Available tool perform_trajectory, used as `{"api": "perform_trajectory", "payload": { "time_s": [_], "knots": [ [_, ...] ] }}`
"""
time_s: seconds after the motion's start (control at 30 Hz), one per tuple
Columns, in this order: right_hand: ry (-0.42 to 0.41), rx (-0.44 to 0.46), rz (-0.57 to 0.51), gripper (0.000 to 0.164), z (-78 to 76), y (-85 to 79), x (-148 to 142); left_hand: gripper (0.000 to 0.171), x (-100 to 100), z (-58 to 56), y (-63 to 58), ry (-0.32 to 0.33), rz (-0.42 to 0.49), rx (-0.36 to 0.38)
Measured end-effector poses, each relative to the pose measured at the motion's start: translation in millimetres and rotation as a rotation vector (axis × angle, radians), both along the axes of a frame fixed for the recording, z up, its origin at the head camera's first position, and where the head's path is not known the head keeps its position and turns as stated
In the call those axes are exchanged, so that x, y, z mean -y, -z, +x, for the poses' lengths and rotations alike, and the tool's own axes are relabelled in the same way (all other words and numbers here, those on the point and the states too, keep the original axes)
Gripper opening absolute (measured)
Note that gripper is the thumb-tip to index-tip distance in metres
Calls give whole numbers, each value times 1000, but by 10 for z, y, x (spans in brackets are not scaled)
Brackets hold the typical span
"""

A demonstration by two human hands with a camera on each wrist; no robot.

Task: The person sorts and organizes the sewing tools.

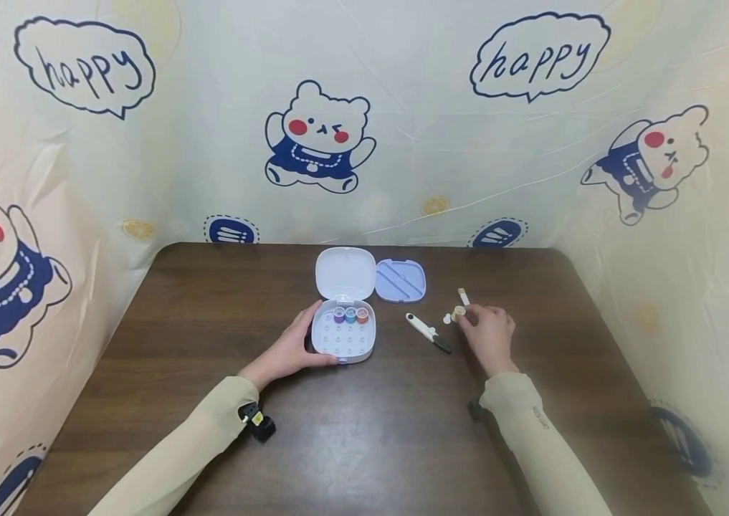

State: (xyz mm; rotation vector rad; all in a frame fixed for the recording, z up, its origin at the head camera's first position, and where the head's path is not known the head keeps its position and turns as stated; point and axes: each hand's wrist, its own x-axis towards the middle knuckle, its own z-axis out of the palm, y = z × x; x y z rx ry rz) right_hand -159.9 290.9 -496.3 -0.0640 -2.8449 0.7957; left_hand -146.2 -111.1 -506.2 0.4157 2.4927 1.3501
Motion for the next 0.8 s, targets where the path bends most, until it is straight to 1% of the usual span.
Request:
{"api": "perform_trajectory", "payload": {
  "time_s": [0.23, 0.37, 0.7, 0.8],
  "knots": [
    [-5, -54, -9, 24, 45, 2, 19, 129, 4, -5, 15, -1, 0, -6],
    [-6, -69, -13, 23, 60, 8, 24, 129, 3, -4, 21, 2, 5, -5],
    [-50, -110, -21, 19, 109, -37, 95, 129, -2, -5, -6, 11, -4, -6],
    [-63, -110, -20, 19, 127, -59, 146, 130, -3, -5, -14, 9, -7, -1]
  ]
}}
